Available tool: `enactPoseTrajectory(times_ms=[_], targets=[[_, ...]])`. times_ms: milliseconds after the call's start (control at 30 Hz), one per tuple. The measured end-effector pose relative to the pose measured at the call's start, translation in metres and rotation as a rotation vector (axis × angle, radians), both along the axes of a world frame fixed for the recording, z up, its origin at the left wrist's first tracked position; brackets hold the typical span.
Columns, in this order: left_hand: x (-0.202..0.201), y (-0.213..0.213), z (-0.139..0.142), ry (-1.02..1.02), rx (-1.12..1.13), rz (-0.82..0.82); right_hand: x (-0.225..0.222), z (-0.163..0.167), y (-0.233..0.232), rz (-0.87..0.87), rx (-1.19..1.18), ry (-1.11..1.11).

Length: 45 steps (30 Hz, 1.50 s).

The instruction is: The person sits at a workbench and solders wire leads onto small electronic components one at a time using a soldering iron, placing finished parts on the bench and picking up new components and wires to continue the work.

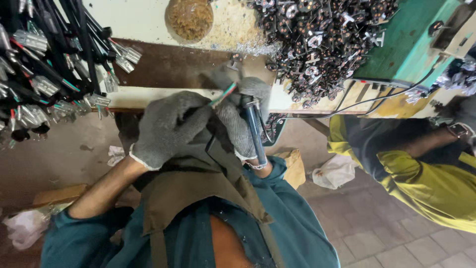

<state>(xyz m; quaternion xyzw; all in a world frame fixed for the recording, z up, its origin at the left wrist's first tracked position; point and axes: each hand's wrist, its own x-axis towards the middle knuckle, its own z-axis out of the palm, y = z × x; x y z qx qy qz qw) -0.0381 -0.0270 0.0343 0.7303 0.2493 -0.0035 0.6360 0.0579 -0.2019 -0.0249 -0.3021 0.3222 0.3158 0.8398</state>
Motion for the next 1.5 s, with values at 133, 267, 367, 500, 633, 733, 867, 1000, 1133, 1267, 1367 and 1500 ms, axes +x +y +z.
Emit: enactPoseTrajectory(times_ms=[133,267,367,500,633,733,867,1000,1133,1267,1367,1500], targets=[[-0.006,0.001,-0.01,-0.107,0.206,-0.002,0.001,0.015,-0.004,0.488,-0.467,-0.861],[-0.013,-0.001,-0.016,-0.106,0.331,-0.081,0.008,0.023,-0.007,0.763,-0.715,-0.749],[-0.01,-0.005,-0.017,-0.113,0.332,-0.091,0.007,0.025,-0.006,0.706,-0.844,-0.936],[-0.001,-0.009,-0.013,-0.247,0.25,0.01,0.0,0.024,-0.004,0.693,-0.792,-1.063],[-0.001,-0.01,-0.002,-0.218,-0.184,0.168,0.002,0.022,-0.007,0.732,-0.756,-1.206],[-0.003,-0.002,0.001,0.116,-0.817,0.348,0.004,0.022,-0.007,0.896,-0.701,-1.246],[0.0,0.009,-0.006,0.202,-0.775,0.066,0.007,0.027,-0.001,0.765,-0.699,-1.161],[0.004,0.003,-0.01,0.144,-0.763,-0.039,0.019,0.039,0.002,0.663,-0.355,-1.152],[-0.003,-0.005,-0.005,-0.133,-0.02,-0.078,0.023,0.044,0.0,0.735,-0.715,-1.356],[-0.002,-0.014,-0.006,-0.102,0.19,-0.084,0.009,0.036,0.001,0.569,-0.525,-0.981],[0.0,-0.02,-0.009,-0.038,0.041,0.001,-0.002,0.028,-0.001,0.482,-0.491,-0.937],[-0.002,-0.025,-0.012,0.059,-0.056,0.064,-0.004,0.023,-0.005,0.489,-0.611,-1.13]])
